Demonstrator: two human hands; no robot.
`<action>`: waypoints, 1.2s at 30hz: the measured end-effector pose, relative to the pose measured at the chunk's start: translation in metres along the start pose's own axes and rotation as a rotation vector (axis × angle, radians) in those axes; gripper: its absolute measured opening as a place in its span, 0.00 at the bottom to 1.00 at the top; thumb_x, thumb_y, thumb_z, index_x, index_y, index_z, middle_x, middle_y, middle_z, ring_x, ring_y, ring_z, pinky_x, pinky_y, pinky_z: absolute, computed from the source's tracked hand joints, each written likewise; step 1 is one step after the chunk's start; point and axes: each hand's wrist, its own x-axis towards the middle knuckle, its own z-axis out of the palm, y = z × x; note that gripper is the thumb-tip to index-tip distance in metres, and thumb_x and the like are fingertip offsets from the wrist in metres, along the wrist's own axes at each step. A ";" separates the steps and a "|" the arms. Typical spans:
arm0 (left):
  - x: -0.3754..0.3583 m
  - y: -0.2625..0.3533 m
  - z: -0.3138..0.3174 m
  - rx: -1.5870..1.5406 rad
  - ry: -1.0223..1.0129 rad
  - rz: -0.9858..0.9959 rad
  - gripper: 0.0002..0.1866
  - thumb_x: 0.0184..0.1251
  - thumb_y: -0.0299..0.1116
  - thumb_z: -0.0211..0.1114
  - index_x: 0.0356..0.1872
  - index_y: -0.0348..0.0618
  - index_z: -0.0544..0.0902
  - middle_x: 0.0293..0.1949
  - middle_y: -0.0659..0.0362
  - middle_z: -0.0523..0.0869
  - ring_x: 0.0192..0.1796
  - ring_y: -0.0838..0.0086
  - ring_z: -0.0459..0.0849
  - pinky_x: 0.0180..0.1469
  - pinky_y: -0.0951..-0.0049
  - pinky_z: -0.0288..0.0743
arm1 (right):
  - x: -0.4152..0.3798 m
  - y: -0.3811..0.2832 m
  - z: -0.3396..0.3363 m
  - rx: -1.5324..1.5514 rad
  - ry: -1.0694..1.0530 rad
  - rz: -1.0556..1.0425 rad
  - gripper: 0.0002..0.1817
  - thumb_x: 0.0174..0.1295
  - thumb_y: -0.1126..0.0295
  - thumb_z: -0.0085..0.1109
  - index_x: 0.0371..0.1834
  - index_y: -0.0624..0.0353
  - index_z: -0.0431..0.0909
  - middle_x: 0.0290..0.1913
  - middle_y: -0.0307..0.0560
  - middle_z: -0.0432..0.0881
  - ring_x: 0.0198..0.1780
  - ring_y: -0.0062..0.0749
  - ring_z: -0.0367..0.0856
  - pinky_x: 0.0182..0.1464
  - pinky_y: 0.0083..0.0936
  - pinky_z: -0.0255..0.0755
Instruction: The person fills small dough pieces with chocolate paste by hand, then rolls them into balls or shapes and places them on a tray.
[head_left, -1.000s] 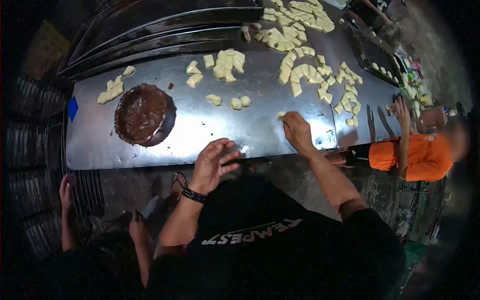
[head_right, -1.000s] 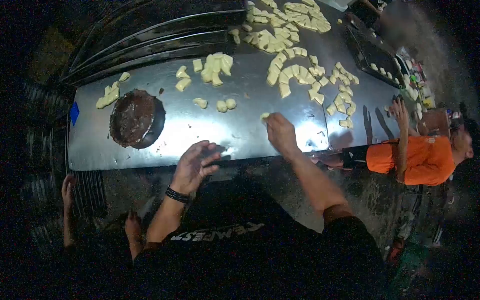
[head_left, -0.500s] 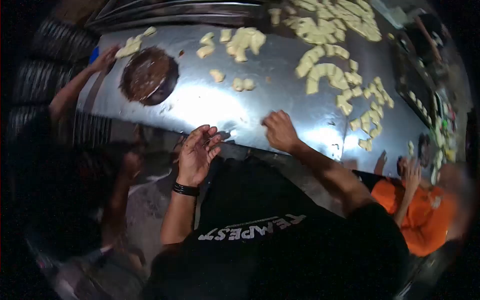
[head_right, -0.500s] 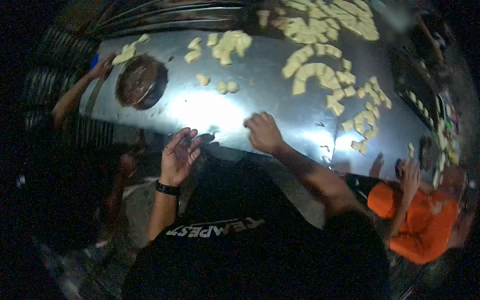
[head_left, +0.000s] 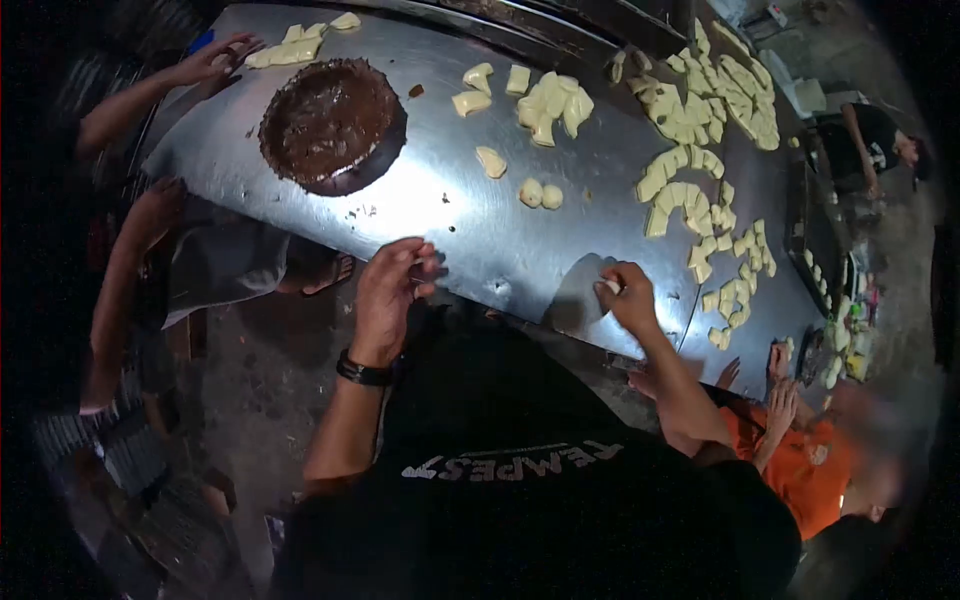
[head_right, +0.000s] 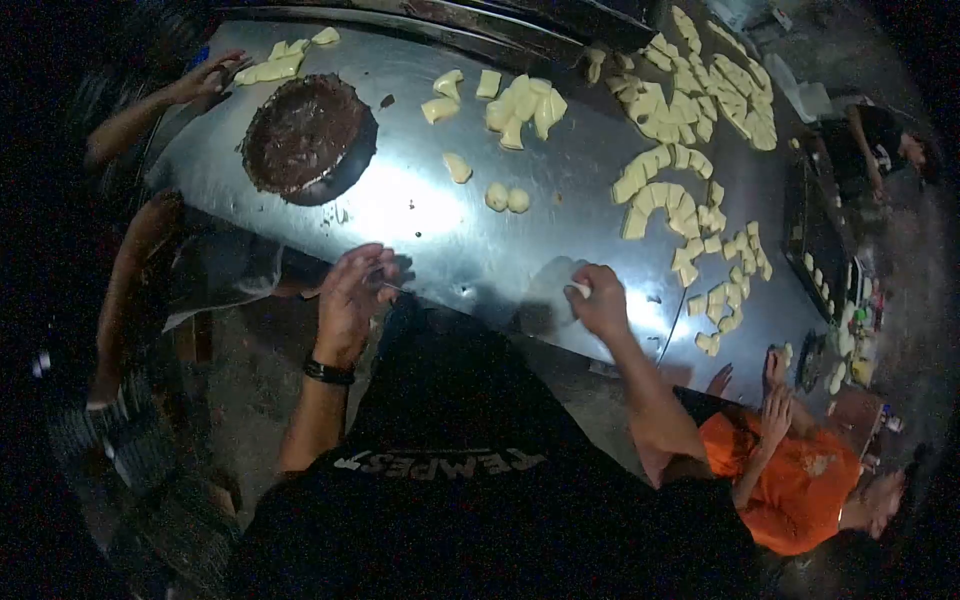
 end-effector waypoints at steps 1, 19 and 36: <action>0.015 0.005 0.000 0.091 -0.039 0.024 0.15 0.69 0.36 0.56 0.51 0.38 0.77 0.46 0.58 0.82 0.45 0.75 0.81 0.42 0.75 0.76 | 0.012 0.009 -0.008 0.151 -0.142 0.276 0.16 0.51 0.66 0.68 0.40 0.62 0.76 0.35 0.47 0.79 0.38 0.32 0.79 0.41 0.28 0.74; 0.151 0.013 0.045 0.958 -0.413 0.715 0.07 0.52 0.27 0.66 0.32 0.35 0.81 0.36 0.53 0.78 0.38 0.63 0.80 0.41 0.67 0.76 | 0.156 -0.109 0.014 -0.233 0.118 -0.557 0.19 0.56 0.67 0.62 0.51 0.63 0.76 0.48 0.51 0.80 0.48 0.32 0.80 0.44 0.26 0.74; 0.007 0.003 0.018 0.603 0.163 0.882 0.20 0.56 0.38 0.70 0.43 0.36 0.76 0.46 0.56 0.79 0.36 0.78 0.77 0.35 0.80 0.73 | 0.055 -0.214 0.028 1.340 -1.035 0.161 0.39 0.55 0.82 0.59 0.70 0.54 0.53 0.47 0.51 0.78 0.52 0.35 0.78 0.50 0.32 0.78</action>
